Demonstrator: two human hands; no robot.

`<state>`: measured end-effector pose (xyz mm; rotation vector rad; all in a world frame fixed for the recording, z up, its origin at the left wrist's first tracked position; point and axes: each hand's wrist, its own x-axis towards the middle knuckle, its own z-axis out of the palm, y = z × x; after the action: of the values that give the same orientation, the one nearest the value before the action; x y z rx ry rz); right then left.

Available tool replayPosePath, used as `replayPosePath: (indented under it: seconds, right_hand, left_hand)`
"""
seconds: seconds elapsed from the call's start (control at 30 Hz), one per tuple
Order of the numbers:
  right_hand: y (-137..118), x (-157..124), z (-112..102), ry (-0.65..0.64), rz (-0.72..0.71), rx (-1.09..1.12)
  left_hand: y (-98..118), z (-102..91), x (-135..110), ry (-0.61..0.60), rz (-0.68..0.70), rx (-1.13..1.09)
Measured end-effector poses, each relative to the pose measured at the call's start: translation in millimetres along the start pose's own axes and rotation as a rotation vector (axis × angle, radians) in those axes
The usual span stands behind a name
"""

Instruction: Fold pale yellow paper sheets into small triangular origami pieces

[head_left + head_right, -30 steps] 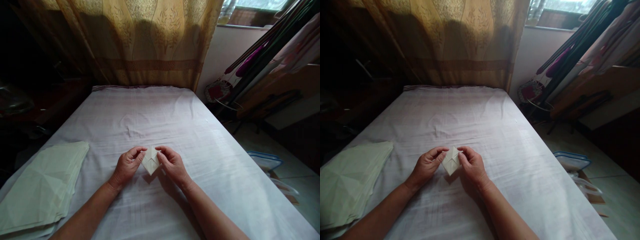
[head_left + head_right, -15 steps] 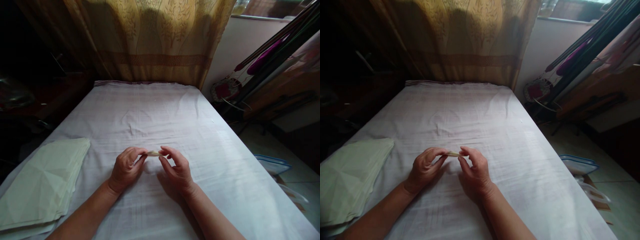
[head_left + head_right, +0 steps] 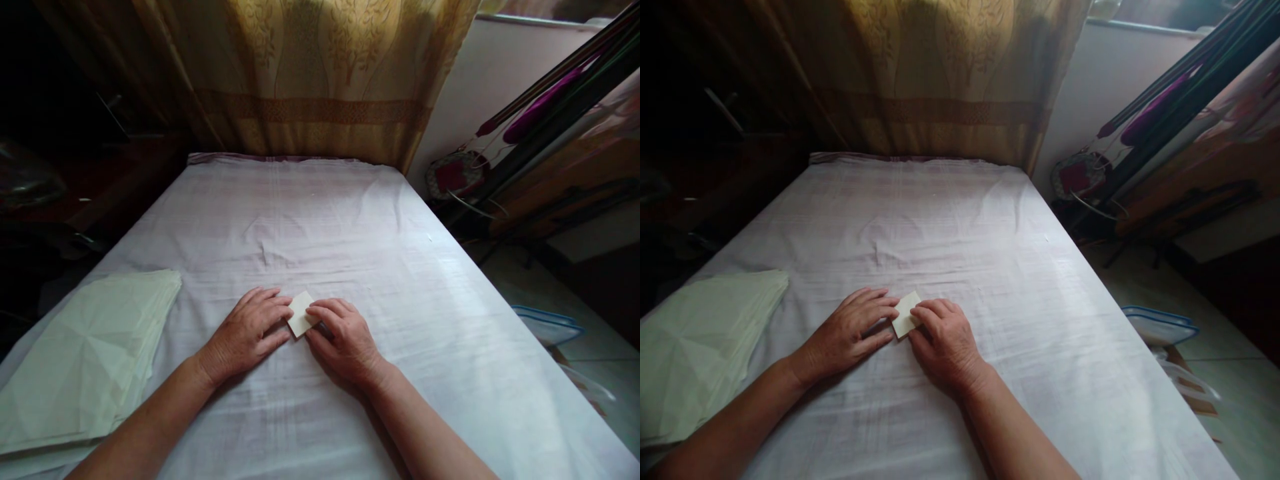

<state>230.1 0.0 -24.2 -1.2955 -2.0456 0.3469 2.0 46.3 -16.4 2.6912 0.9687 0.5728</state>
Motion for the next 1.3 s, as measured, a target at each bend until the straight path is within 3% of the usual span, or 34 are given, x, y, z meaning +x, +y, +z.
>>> replayPosePath:
  seconds: [0.1,0.27,0.9,1.3]
  right_hand:
    - [-1,1,0,-0.074,0.008,-0.038]
    - [-4,2,-2,-0.077,0.006,-0.043]
    - [-6,-2,-8,-0.094,-0.081,-0.051]
    - [-1,-3,-13,-0.156,-0.095,-0.091]
  left_hand:
    - [-3,-0.2,-1,0.021,0.043,0.02]
    - [-5,6.6,4,0.046,0.075,0.014]
    - [14,5.9,6,0.065,-0.023,-0.011]
    - [23,9.3,4,0.132,-0.025,0.097]
